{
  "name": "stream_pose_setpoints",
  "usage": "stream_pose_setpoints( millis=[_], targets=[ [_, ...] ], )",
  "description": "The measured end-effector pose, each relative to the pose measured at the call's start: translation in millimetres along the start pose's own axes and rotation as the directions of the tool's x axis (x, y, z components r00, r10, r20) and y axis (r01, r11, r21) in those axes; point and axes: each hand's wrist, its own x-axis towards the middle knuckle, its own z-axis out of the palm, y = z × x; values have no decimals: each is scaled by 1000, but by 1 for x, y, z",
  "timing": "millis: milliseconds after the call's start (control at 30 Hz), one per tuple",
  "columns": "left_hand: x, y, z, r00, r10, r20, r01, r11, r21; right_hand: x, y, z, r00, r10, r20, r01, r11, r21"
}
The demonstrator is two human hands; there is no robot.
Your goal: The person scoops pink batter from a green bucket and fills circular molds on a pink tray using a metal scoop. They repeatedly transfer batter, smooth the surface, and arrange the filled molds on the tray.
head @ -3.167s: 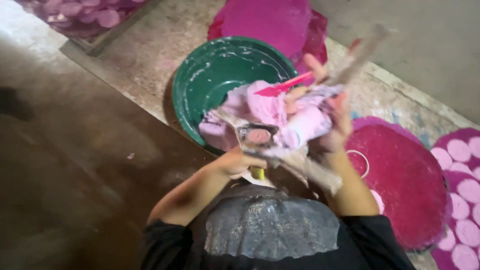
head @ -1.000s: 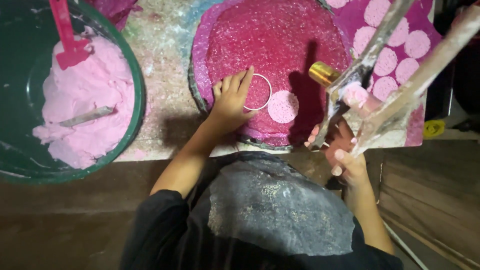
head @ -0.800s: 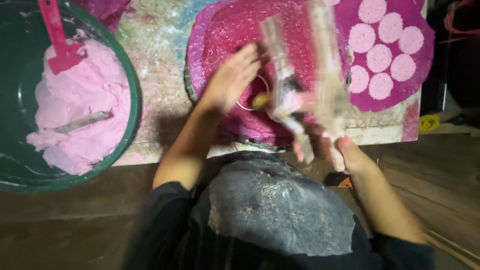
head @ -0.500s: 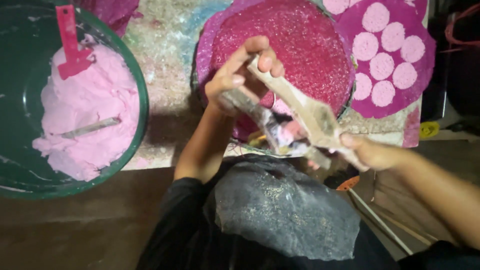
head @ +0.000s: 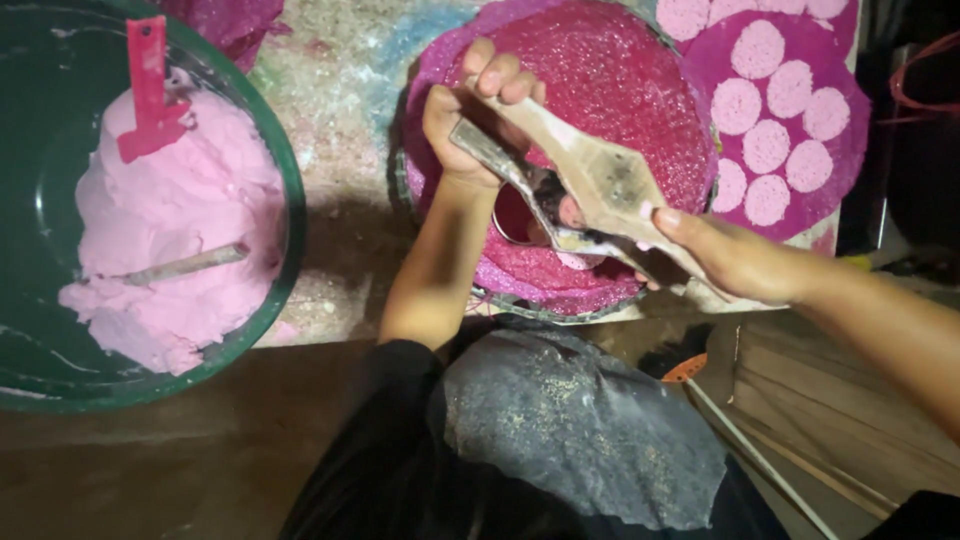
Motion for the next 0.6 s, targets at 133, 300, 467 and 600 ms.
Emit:
stream_pose_setpoints(
  millis=[133,300,467,600],
  targets=[
    [-3,14,-14,997,16,75,-15,1000,-17,11,-6,8,994,-54,-96,29,971,-238],
    [-7,40,-8,998,19,54,-20,1000,10,23,-16,23,973,-169,-158,105,930,-352],
    [-21,34,-18,997,73,39,-73,997,17,24,-18,30,986,-98,-133,44,931,-361],
    [-20,13,-43,994,63,94,-59,997,-43,15,-17,24,987,-55,-150,9,956,-292]
  ],
)
